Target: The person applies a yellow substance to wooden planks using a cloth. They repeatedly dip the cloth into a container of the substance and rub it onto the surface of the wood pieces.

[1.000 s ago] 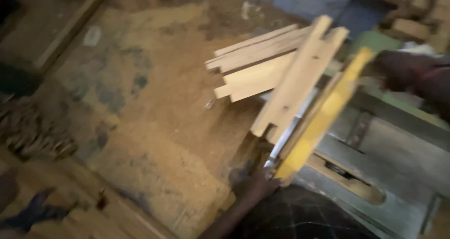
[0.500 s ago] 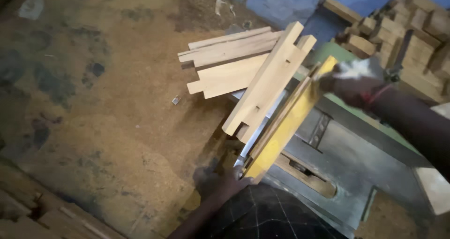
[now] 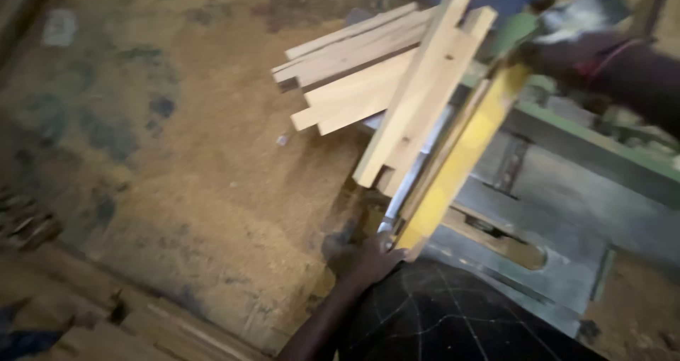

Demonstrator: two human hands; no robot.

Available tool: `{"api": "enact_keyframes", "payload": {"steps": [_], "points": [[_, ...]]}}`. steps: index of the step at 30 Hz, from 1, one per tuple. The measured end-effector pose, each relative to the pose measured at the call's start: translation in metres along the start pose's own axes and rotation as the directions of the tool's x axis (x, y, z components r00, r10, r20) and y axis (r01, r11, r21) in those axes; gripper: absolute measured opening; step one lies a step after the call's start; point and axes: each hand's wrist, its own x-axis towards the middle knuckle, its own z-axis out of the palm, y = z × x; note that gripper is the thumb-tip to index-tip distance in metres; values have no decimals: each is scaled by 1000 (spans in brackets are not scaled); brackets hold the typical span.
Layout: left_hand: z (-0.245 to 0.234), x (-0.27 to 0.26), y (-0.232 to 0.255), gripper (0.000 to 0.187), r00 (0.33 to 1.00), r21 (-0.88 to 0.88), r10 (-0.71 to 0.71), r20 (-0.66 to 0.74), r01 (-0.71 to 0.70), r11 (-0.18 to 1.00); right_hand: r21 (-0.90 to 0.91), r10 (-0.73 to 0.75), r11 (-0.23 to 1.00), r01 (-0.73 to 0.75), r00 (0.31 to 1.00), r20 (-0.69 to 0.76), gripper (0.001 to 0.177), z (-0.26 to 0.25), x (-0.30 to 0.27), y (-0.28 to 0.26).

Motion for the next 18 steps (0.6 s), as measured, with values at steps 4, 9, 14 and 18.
{"api": "enact_keyframes", "payload": {"steps": [4,9,14,18], "points": [[21,18,-32,45,981,4,177,-76,-177,984,11,-84,996,85,994,-76,47,8,13,9],[16,14,-34,47,998,7,39,-39,-39,999,139,-119,980,144,978,-172,44,31,11,26],[31,21,-53,37,999,-201,-32,-2,31,979,403,-220,831,383,892,-396,42,50,-17,47],[25,27,-69,36,996,-110,81,30,-77,991,826,-103,462,324,944,-313,42,164,-93,7]]}}
